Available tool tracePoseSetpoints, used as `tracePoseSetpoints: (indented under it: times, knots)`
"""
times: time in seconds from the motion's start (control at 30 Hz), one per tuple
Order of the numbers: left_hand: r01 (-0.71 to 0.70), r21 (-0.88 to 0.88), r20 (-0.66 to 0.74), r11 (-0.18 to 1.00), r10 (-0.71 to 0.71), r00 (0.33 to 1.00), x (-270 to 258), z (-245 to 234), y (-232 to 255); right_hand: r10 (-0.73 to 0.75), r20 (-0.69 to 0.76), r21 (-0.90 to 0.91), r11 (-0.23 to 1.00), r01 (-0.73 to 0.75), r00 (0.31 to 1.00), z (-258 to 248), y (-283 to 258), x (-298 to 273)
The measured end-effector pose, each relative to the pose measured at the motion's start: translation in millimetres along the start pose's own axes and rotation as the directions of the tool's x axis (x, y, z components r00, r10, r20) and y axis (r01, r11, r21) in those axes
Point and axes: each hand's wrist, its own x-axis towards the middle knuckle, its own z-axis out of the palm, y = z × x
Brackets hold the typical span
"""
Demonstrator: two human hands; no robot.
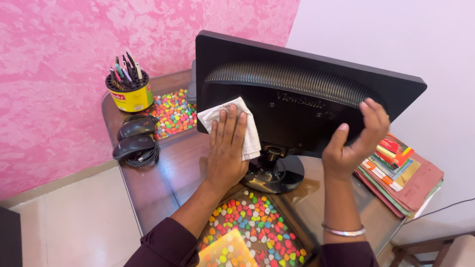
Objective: The person wipes the front and back surfaces of a desktop monitor using a cloth, then repositions the monitor and a laptop bag on the desk. The person handles the monitor and bag with both hands, adjusting their positions before the clip ends.
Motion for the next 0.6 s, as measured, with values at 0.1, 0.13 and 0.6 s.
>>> tracePoseSetpoints:
  times: [0.1,0.13,0.6]
  knots:
    - [-0.002,0.031,-0.02,1.0,0.003,1.0,2.0,-4.0,-3.4,0.065,-0.05,-0.058,0.996,-0.068,0.997,13.8,2.1,-1.4]
    - [-0.002,0.012,-0.034,1.0,0.003,0.999,2.5,-3.6,-4.0,0.095,-0.065,-0.069,0.993,-0.1,0.993,15.0,5.6,-1.1]
    - [-0.04,-0.187,-0.341,0.981,-0.027,0.94,59.6,-29.9,-9.2,0.288,-0.178,-0.001,0.956,-0.293,0.941,22.3,28.9,11.3]
